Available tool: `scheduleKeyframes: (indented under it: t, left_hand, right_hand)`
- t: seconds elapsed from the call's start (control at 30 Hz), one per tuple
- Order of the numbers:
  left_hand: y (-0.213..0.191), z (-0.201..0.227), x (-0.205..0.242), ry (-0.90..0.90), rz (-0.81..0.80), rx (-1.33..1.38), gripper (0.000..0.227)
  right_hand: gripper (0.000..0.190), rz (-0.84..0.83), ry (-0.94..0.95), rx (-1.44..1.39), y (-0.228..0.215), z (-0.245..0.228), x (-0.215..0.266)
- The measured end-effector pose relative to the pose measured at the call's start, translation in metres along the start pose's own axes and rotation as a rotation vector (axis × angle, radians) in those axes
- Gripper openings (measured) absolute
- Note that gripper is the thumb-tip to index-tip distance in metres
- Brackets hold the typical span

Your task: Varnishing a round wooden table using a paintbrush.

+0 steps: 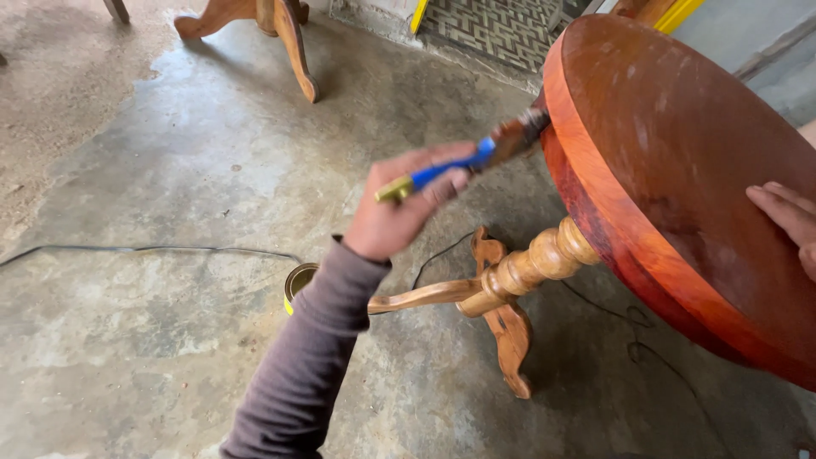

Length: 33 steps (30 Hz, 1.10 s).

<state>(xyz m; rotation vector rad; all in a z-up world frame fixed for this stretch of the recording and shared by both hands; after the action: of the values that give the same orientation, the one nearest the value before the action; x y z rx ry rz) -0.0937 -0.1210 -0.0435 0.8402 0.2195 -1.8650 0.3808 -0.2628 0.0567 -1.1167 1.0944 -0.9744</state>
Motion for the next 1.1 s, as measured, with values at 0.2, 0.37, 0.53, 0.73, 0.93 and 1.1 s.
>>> scheduleKeyframes:
  t: [0.2, 0.37, 0.53, 0.73, 0.93, 1.1]
  left_hand:
    - [0.025, 0.050, 0.041, 0.068, -0.219, -0.100, 0.035]
    - [0.047, 0.065, 0.057, 0.026, -0.530, 0.120, 0.032]
    - [0.037, 0.021, 0.037, -0.036, -0.396, 0.227, 0.035]
    - [0.006, -0.009, 0.007, -0.079, -0.081, 0.204, 0.038]
    - [0.021, 0.025, 0.025, 0.134, -0.055, -0.082, 0.037]
    - [0.049, 0.043, 0.065, 0.091, -0.251, -0.268, 0.033]
  right_hand:
    - [0.073, -0.028, 0.224, -0.253, 0.005, 0.000, 0.003]
    - [0.084, 0.103, 0.200, -0.136, -0.016, -0.044, 0.005]
    - [0.088, 0.096, 0.218, -0.049, -0.028, -0.063, 0.005]
    - [0.081, 0.119, 0.155, -0.058, -0.038, -0.083, 0.004]
    - [0.081, 0.107, 0.151, -0.041, -0.032, -0.064, 0.004]
    - [0.078, 0.147, 0.037, 0.049, -0.036, -0.070, 0.004]
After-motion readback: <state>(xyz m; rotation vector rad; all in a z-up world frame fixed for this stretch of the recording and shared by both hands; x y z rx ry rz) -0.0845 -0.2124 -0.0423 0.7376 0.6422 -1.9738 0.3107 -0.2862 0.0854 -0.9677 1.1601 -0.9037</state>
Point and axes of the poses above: each hand's wrist, its own x-axis away from the middle knuckle, its own y-axis out of the palm, z = x × y, the point moved 8 cm from there along -x, towards the middle knuckle, and after that the axes turned 2 degrees about x, right-handed, at the moved point
